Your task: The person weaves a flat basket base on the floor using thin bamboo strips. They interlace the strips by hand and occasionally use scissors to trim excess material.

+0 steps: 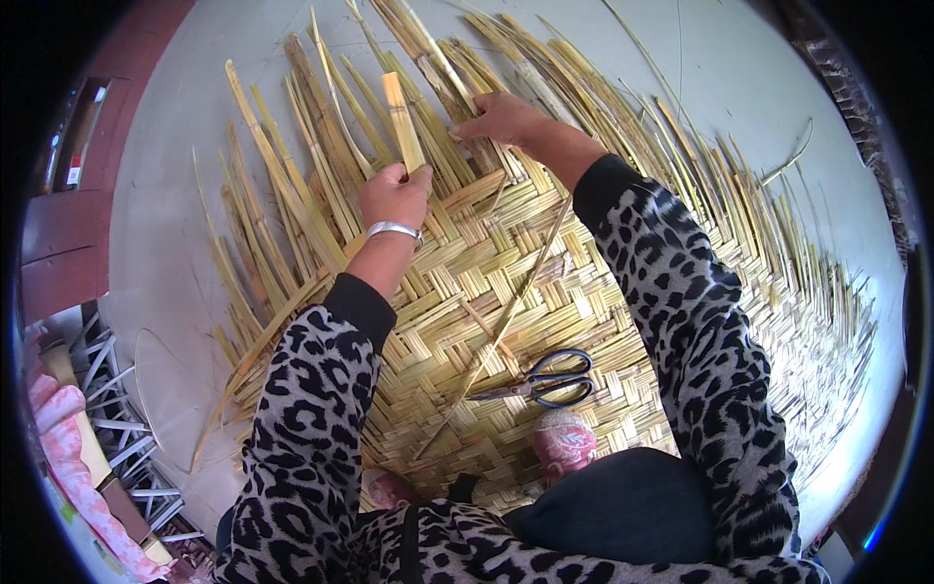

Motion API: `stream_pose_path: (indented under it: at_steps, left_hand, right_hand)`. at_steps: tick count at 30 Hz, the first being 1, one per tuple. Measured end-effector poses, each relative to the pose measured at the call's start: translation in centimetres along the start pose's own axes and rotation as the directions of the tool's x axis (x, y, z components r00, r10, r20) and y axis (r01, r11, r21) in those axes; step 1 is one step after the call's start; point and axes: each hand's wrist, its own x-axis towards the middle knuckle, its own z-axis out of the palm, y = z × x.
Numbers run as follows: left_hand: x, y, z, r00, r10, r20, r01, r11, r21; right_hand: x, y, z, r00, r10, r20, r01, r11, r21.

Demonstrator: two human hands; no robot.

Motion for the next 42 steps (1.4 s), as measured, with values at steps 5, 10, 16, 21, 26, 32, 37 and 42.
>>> stream_pose_path:
  at_steps: [5,10,16,21,26,32,37,42]
  left_hand:
    - [1.1,-0.6,0.2,0.972,0.160,0.171,-0.197,0.954,0.227]
    - [3.3,-0.4,-0.5,0.876,0.118,0.468,-0.266,0.927,0.265]
    - [4.5,0.4,-0.4,0.814,-0.090,0.574,-0.026,0.981,0.191]
    - [4.5,1.3,-0.8,0.797,-0.097,0.596,-0.059,0.970,0.236]
    - [5.0,1.4,-1.1,0.753,-0.066,0.655,-0.125,0.962,0.241]
    - [5.3,1.0,-1.1,0.762,-0.036,0.647,-0.106,0.978,0.179]
    - [5.7,1.6,-1.2,0.742,-0.077,0.666,-0.119,0.963,0.243]
    - [5.9,2.1,-0.7,0.765,-0.089,0.638,-0.152,0.938,0.313]
  right_hand:
    - [-1.9,0.5,-1.1,0.962,-0.115,0.248,-0.075,0.761,0.645]
    - [-2.9,0.5,-0.9,0.972,-0.087,0.216,-0.138,0.531,0.836]
    - [-3.9,1.4,-0.7,0.995,-0.026,0.093,-0.061,0.580,0.812]
    - [-4.7,1.3,-1.4,1.000,0.029,-0.007,-0.014,0.682,0.732]
    - [-5.2,-0.5,-1.8,0.970,-0.080,-0.230,0.152,0.936,0.318]
    - [-7.7,-1.7,-0.7,0.856,-0.296,-0.424,0.332,0.943,0.011]
    - [-5.4,0.2,-2.6,0.996,0.073,-0.049,-0.036,0.846,0.531]
    - [-4.6,1.6,-1.5,0.980,0.103,-0.168,0.009,0.827,0.562]
